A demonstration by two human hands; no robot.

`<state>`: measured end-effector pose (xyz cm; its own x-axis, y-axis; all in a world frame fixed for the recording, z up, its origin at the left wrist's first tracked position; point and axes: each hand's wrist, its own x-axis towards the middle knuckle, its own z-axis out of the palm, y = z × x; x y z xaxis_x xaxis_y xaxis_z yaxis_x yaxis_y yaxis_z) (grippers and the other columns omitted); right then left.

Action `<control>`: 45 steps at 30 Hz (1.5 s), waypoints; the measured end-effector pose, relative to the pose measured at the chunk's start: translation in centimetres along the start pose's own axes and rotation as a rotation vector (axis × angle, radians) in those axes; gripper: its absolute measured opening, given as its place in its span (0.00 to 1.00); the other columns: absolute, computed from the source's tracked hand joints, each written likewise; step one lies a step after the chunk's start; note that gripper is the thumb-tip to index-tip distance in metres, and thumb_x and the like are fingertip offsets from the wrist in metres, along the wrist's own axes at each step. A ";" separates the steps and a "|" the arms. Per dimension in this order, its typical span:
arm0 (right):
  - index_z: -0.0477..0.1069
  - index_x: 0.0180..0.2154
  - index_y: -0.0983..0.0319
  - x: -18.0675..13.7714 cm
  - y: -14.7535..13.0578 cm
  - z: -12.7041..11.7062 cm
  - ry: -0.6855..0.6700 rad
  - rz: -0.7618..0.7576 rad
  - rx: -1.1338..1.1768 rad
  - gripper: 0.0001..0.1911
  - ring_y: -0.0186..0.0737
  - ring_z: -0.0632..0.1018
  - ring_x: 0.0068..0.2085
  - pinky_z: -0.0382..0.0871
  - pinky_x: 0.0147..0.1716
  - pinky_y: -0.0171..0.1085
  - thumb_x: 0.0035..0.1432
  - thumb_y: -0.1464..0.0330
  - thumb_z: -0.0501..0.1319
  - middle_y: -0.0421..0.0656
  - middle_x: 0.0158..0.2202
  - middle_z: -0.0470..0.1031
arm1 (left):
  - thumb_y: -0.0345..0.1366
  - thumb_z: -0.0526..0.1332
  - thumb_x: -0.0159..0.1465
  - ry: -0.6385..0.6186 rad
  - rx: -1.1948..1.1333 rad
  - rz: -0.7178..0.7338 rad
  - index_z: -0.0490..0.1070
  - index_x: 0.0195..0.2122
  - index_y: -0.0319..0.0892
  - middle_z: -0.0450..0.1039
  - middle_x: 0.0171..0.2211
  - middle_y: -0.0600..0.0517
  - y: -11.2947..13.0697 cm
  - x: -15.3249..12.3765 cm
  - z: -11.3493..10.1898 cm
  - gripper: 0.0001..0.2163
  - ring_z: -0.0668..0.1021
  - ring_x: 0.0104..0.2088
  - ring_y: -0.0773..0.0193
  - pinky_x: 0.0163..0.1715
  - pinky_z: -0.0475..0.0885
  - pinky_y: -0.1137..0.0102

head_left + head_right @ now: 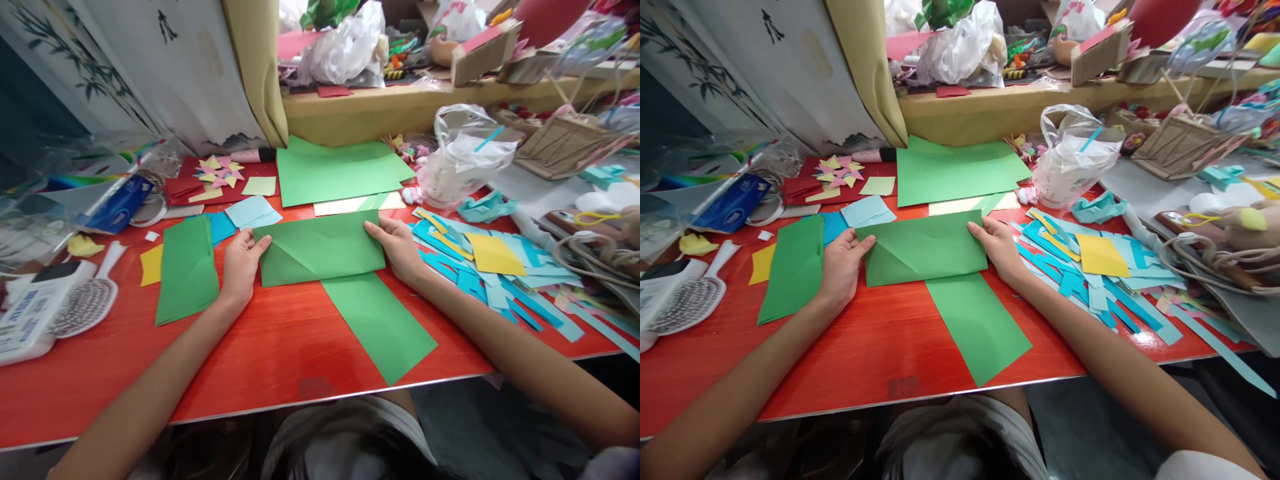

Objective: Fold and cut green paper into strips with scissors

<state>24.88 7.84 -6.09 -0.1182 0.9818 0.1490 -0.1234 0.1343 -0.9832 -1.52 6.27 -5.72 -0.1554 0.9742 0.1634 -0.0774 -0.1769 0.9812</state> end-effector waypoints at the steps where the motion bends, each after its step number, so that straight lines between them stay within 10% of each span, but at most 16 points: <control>1: 0.74 0.40 0.59 0.0 -0.1 0.1 0.012 0.000 -0.011 0.15 0.42 0.77 0.37 0.72 0.35 0.38 0.54 0.58 0.62 0.41 0.37 0.78 | 0.36 0.64 0.55 -0.002 0.001 0.005 0.71 0.39 0.40 0.77 0.37 0.50 0.0 0.0 0.0 0.11 0.78 0.39 0.61 0.42 0.73 0.65; 15: 0.73 0.34 0.60 -0.4 -1.3 0.5 0.020 0.036 0.002 0.12 0.39 0.77 0.32 0.71 0.32 0.36 0.52 0.58 0.63 0.40 0.32 0.76 | 0.34 0.65 0.53 0.028 0.017 -0.051 0.71 0.39 0.40 0.76 0.31 0.53 1.1 0.1 0.0 0.12 0.77 0.31 0.66 0.33 0.73 0.72; 21: 0.73 0.29 0.62 -0.1 -3.3 -0.3 0.074 0.230 0.058 0.08 0.35 0.75 0.26 0.70 0.25 0.33 0.49 0.63 0.65 0.42 0.27 0.76 | 0.34 0.67 0.50 -0.193 -0.002 -0.264 0.71 0.42 0.44 0.72 0.25 0.55 3.7 0.6 -0.9 0.16 0.74 0.24 0.70 0.24 0.70 0.75; 28: 0.70 0.27 0.63 -1.1 -4.3 0.3 -0.377 0.500 -0.077 0.10 0.32 0.72 0.22 0.64 0.19 0.31 0.48 0.63 0.66 0.42 0.25 0.73 | 0.43 0.61 0.57 -0.607 0.246 -0.356 0.74 0.36 0.40 0.76 0.30 0.49 5.2 -0.5 -0.2 0.12 0.74 0.26 0.68 0.28 0.70 0.73; 33: 0.63 0.23 0.64 -2.8 -3.9 2.9 -0.815 0.364 -0.359 0.16 0.25 0.58 0.19 0.50 0.17 0.29 0.56 0.60 0.59 0.34 0.19 0.56 | 0.45 0.61 0.57 -0.732 0.314 -0.396 0.72 0.34 0.40 0.70 0.24 0.55 4.3 -3.2 2.7 0.13 0.72 0.23 0.71 0.25 0.66 0.75; 45: 0.67 0.28 0.65 -3.0 -3.8 3.4 -0.792 0.333 -0.518 0.15 0.27 0.55 0.21 0.47 0.19 0.31 0.58 0.59 0.56 0.34 0.20 0.51 | 0.39 0.61 0.57 -0.709 0.338 -0.217 0.70 0.40 0.43 0.69 0.29 0.54 2.7 -4.2 2.9 0.11 0.72 0.31 0.68 0.31 0.67 0.72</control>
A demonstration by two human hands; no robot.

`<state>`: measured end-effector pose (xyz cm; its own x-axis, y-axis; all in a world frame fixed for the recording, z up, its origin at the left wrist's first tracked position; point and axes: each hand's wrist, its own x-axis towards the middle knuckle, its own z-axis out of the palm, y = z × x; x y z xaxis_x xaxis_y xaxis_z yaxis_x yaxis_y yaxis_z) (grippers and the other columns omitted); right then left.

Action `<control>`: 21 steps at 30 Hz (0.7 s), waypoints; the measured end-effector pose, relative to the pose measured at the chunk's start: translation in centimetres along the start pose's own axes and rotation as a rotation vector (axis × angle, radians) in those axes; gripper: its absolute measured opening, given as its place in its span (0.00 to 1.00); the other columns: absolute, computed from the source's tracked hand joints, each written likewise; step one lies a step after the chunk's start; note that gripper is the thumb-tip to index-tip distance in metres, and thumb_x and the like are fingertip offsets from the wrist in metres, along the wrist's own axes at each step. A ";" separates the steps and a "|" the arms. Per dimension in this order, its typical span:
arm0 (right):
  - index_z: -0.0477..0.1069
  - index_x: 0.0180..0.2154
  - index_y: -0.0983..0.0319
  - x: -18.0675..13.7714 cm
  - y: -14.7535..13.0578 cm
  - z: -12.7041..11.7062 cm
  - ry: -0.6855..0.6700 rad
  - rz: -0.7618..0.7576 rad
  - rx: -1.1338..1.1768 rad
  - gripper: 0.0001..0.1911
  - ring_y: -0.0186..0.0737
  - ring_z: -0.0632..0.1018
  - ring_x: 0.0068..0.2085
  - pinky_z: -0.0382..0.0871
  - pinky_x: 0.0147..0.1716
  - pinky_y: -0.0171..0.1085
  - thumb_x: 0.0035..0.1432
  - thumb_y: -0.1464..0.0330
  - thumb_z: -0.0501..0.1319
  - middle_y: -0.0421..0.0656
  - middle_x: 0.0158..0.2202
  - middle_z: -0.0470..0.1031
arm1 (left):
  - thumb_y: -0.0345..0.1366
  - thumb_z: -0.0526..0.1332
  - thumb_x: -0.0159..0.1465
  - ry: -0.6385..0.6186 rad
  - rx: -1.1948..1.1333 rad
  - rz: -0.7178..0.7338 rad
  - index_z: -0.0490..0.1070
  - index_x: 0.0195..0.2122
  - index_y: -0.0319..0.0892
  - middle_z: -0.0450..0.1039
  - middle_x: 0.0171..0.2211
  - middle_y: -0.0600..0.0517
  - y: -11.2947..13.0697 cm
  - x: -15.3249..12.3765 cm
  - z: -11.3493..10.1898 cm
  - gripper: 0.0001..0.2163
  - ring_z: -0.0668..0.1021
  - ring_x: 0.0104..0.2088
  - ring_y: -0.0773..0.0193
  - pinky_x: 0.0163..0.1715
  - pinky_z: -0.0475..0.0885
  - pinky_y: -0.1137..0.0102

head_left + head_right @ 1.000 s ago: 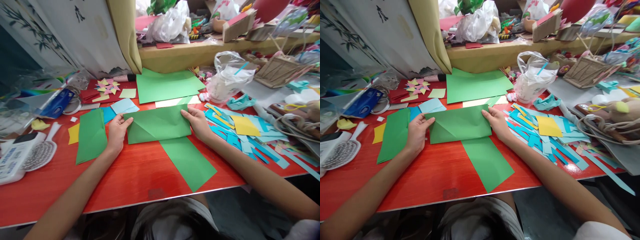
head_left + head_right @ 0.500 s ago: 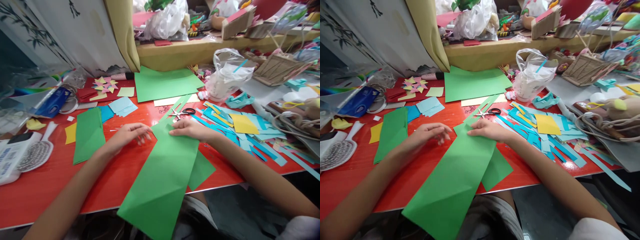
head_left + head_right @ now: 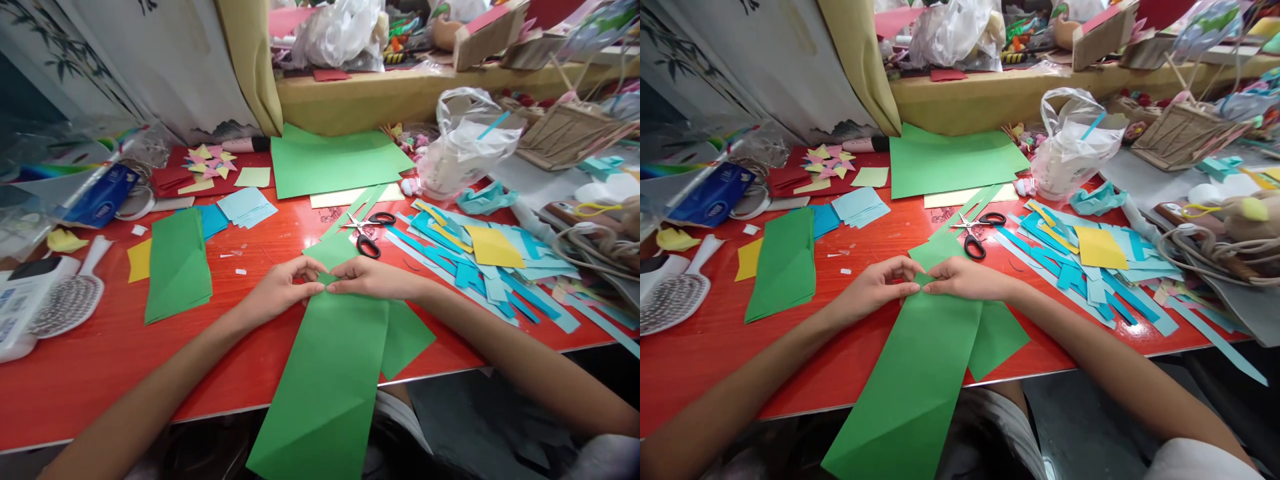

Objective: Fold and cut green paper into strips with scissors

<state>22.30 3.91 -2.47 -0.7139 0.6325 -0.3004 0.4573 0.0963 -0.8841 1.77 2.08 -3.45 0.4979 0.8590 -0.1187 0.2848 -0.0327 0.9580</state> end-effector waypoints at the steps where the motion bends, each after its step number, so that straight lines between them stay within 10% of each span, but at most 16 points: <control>1: 0.68 0.29 0.65 0.0 0.0 -0.1 0.001 0.001 -0.006 0.15 0.27 0.54 0.21 0.46 0.19 0.31 0.58 0.59 0.57 0.34 0.20 0.51 | 0.39 0.61 0.57 0.005 0.009 0.006 0.70 0.40 0.43 0.69 0.29 0.54 0.0 0.0 0.0 0.11 0.72 0.31 0.68 0.32 0.67 0.72; 21: 0.70 0.32 0.64 0.0 0.3 -0.4 0.070 -0.046 -0.023 0.15 0.28 0.56 0.22 0.48 0.20 0.31 0.56 0.57 0.58 0.35 0.21 0.55 | 0.42 0.61 0.57 0.046 -0.054 -0.091 0.70 0.28 0.41 0.67 0.22 0.56 0.2 0.1 -0.1 0.09 0.69 0.23 0.69 0.26 0.64 0.72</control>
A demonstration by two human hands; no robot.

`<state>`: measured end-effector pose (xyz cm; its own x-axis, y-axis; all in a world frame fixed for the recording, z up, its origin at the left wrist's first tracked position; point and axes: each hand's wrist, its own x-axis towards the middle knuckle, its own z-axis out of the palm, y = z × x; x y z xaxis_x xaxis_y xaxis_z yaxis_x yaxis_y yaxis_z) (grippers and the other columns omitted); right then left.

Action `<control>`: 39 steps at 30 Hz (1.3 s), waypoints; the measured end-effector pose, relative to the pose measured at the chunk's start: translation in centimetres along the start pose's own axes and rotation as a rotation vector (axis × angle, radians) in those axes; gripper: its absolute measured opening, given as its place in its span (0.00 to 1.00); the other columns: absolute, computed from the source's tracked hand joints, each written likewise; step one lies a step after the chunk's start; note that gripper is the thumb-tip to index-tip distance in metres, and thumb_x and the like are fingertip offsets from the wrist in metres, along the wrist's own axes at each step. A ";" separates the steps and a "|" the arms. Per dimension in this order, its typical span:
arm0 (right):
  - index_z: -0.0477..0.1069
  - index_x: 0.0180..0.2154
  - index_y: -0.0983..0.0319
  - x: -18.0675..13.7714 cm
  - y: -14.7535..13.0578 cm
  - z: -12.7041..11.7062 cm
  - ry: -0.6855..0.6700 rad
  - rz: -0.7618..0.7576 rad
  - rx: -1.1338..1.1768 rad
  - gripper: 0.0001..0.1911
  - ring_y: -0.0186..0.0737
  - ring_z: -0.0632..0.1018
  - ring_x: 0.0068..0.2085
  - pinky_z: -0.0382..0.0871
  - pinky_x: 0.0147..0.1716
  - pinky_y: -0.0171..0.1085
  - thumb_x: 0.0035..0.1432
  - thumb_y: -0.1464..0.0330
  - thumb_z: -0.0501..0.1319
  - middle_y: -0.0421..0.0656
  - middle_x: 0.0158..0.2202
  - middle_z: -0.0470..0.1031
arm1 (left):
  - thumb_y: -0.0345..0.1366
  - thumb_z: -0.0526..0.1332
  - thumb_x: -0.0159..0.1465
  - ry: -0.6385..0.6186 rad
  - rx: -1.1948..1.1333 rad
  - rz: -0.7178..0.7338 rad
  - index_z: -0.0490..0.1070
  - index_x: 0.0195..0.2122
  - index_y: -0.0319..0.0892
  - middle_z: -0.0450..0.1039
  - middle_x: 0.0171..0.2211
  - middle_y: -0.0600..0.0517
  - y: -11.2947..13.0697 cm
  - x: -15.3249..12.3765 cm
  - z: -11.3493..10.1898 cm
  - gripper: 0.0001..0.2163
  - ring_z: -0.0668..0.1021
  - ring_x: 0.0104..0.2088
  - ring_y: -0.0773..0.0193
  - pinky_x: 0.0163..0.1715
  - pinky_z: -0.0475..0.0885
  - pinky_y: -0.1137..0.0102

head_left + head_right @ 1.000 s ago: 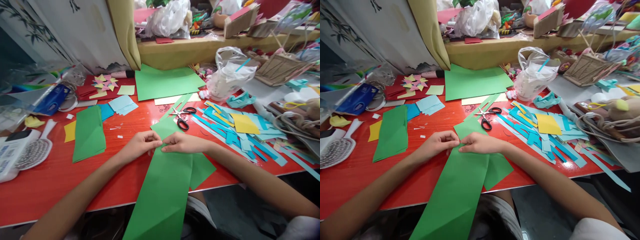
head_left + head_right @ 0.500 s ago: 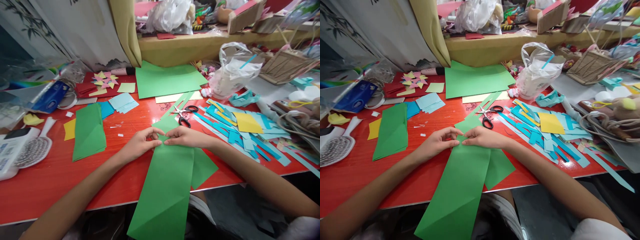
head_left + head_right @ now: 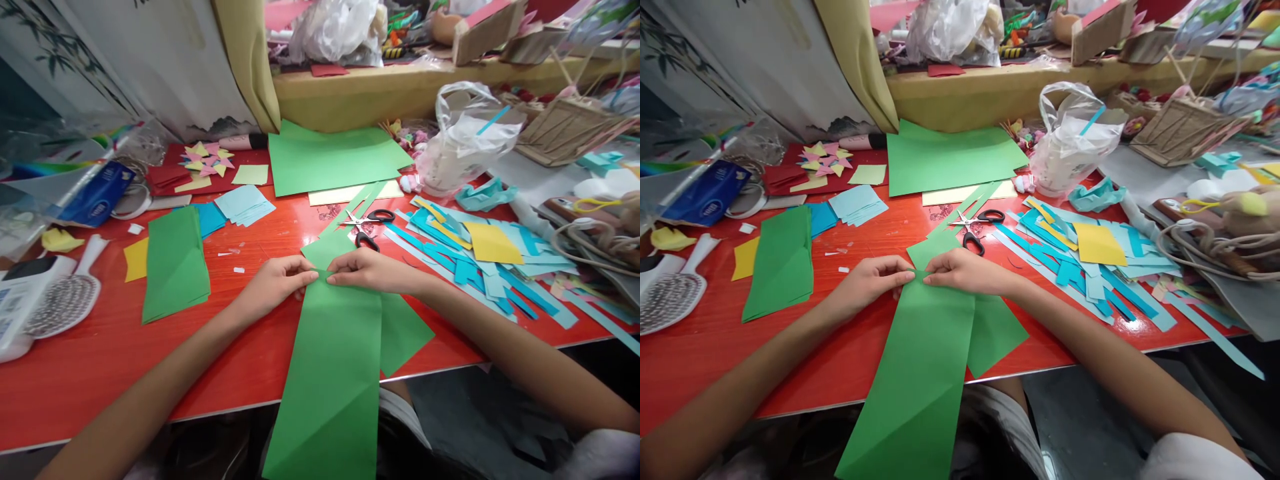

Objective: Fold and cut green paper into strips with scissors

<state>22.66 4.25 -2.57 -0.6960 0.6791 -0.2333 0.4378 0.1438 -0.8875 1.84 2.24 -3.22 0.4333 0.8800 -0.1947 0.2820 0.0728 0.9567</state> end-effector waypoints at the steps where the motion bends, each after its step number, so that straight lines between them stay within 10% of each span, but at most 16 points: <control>1: 0.70 0.31 0.64 0.0 -0.2 0.0 0.025 0.012 0.010 0.16 0.28 0.56 0.22 0.48 0.20 0.31 0.55 0.57 0.58 0.34 0.21 0.55 | 0.42 0.61 0.57 0.037 0.022 0.021 0.70 0.27 0.41 0.66 0.22 0.56 0.0 0.0 0.0 0.09 0.69 0.23 0.69 0.25 0.63 0.73; 11: 0.70 0.38 0.62 0.4 0.3 -0.4 0.460 0.124 0.341 0.15 0.35 0.72 0.32 0.64 0.27 0.32 0.49 0.61 0.64 0.41 0.31 0.72 | 0.42 0.60 0.58 0.459 0.072 0.144 0.66 0.26 0.41 0.65 0.25 0.56 -0.4 0.3 -0.9 0.10 0.65 0.25 0.70 0.28 0.60 0.73; 39: 0.73 0.28 0.64 0.5 0.9 0.6 0.427 0.062 0.910 0.07 0.31 0.75 0.25 0.71 0.25 0.30 0.49 0.67 0.67 0.42 0.27 0.76 | 0.38 0.61 0.57 0.449 -0.117 0.148 0.67 0.27 0.41 0.64 0.22 0.56 -1.1 0.8 -1.0 0.07 0.66 0.23 0.71 0.24 0.61 0.73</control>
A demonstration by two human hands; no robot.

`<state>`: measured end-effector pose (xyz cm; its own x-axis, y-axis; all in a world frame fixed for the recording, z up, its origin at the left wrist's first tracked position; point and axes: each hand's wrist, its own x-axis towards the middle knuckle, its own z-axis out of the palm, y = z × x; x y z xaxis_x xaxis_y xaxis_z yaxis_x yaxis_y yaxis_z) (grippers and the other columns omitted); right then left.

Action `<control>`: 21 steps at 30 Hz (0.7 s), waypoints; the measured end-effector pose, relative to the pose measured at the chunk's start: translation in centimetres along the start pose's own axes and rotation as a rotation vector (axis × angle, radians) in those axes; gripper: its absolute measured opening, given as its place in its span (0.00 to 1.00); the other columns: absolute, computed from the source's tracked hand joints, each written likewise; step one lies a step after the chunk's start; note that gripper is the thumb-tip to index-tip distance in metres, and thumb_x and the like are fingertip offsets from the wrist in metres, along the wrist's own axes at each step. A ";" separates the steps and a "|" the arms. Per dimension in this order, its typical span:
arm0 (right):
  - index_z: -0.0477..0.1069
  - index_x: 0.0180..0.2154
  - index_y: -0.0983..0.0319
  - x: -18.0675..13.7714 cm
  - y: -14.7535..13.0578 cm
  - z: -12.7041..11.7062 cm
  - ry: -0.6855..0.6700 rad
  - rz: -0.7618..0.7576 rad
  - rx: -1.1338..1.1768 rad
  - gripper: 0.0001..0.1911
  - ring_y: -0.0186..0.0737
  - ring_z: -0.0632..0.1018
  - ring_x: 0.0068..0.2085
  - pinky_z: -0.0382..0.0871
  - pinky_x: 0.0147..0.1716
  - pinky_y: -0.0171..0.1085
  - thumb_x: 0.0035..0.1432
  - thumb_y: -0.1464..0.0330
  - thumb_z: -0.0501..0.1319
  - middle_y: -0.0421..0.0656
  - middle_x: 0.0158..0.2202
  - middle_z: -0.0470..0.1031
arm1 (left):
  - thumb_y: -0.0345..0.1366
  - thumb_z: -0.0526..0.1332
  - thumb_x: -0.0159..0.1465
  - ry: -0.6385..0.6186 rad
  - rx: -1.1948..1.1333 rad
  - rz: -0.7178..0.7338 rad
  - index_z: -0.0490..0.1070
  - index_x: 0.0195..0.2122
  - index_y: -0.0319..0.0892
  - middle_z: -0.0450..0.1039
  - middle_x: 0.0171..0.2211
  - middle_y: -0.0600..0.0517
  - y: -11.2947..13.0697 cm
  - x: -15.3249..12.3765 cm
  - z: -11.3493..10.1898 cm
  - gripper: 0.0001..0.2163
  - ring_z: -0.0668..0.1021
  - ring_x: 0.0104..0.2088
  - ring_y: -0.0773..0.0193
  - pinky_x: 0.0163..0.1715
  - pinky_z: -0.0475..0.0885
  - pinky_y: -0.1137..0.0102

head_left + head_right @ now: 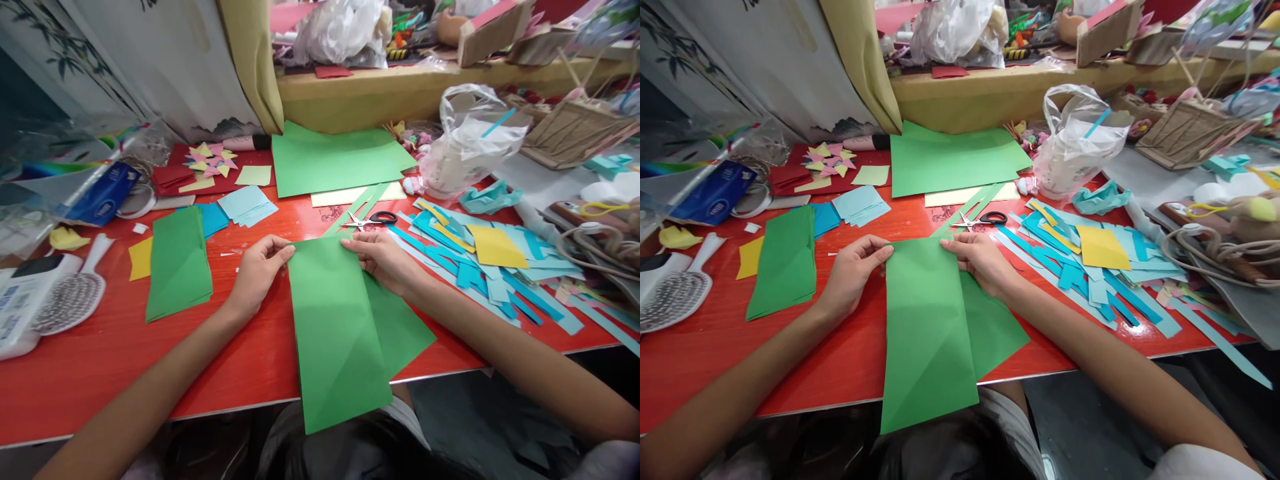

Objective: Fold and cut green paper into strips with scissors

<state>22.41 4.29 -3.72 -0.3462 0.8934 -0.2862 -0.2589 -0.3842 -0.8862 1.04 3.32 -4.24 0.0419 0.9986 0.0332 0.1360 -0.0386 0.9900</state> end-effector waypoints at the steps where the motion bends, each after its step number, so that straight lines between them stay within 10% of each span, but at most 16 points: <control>1: 0.72 0.28 0.64 0.0 0.0 0.1 0.002 -0.008 -0.007 0.07 0.31 0.75 0.24 0.70 0.24 0.30 0.49 0.67 0.67 0.42 0.26 0.75 | 0.38 0.61 0.57 0.000 -0.001 0.001 0.67 0.27 0.40 0.64 0.21 0.56 0.0 0.0 0.0 0.07 0.66 0.23 0.71 0.24 0.61 0.73; 21: 0.68 0.27 0.62 0.2 0.3 -0.1 0.091 -0.167 -0.222 0.15 0.29 0.68 0.24 0.61 0.23 0.30 0.49 0.57 0.65 0.37 0.24 0.66 | 0.39 0.62 0.56 0.034 0.011 -0.018 0.69 0.28 0.39 0.65 0.21 0.56 0.0 0.2 -0.3 0.08 0.66 0.22 0.72 0.24 0.62 0.74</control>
<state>22.38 4.36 -4.03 -0.2309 0.9611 -0.1518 -0.0987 -0.1783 -0.9790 0.78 3.50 -4.24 0.0060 0.9998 0.0200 0.1471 -0.0206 0.9889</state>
